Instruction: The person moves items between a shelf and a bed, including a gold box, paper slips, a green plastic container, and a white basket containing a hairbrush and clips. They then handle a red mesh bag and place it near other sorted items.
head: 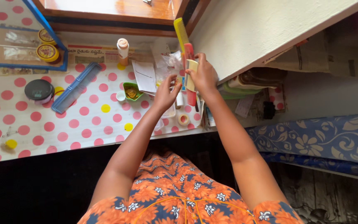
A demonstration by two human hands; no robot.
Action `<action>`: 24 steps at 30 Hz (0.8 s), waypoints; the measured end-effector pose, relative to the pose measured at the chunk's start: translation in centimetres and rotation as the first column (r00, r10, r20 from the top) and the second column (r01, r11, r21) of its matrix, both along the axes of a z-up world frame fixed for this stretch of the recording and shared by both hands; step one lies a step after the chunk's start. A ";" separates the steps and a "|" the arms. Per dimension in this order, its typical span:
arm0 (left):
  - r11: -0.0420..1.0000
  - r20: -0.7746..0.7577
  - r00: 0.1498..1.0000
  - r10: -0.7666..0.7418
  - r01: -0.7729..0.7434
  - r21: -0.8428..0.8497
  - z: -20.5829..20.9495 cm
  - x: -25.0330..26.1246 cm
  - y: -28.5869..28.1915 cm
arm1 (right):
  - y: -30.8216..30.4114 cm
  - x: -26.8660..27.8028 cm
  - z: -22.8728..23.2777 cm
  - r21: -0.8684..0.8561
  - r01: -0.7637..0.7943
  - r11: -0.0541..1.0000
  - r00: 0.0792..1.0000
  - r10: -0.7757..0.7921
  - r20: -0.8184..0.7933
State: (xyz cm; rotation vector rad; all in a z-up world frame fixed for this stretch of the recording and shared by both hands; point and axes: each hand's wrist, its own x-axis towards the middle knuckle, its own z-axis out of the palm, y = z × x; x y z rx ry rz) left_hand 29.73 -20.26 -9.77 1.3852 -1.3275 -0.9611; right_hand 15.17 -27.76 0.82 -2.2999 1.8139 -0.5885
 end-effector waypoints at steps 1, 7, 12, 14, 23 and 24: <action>0.998 -0.194 0.980 -0.037 0.045 0.040 -0.6 -0.6 -0.9 | 0.3 0.1 0.7 0.000 -0.004 1.000 1.000 0.004 -0.004; 0.985 -0.693 0.702 -0.167 0.140 -0.096 -1.6 -3.1 -4.0 | 0.8 -0.9 1.4 0.083 -0.028 0.996 0.963 0.005 0.268; 0.989 -0.734 0.671 -0.103 0.151 -0.002 2.3 -1.7 -3.2 | -0.9 -2.2 -1.1 0.223 -0.177 0.958 0.642 -0.059 0.764; 0.987 -0.759 0.647 -0.067 0.153 0.044 4.3 -1.1 -2.7 | -0.7 -2.2 -1.4 0.238 -0.128 0.963 0.686 -0.088 0.722; 0.981 -0.769 0.623 0.143 0.014 0.194 1.4 -0.5 -0.9 | 1.0 -1.5 -2.7 0.247 -0.195 0.949 0.395 -0.155 0.906; 0.986 -0.789 0.599 0.132 0.003 0.168 0.9 -1.2 0.1 | 1.6 -1.4 -3.2 0.337 -0.214 0.917 0.337 -0.255 0.906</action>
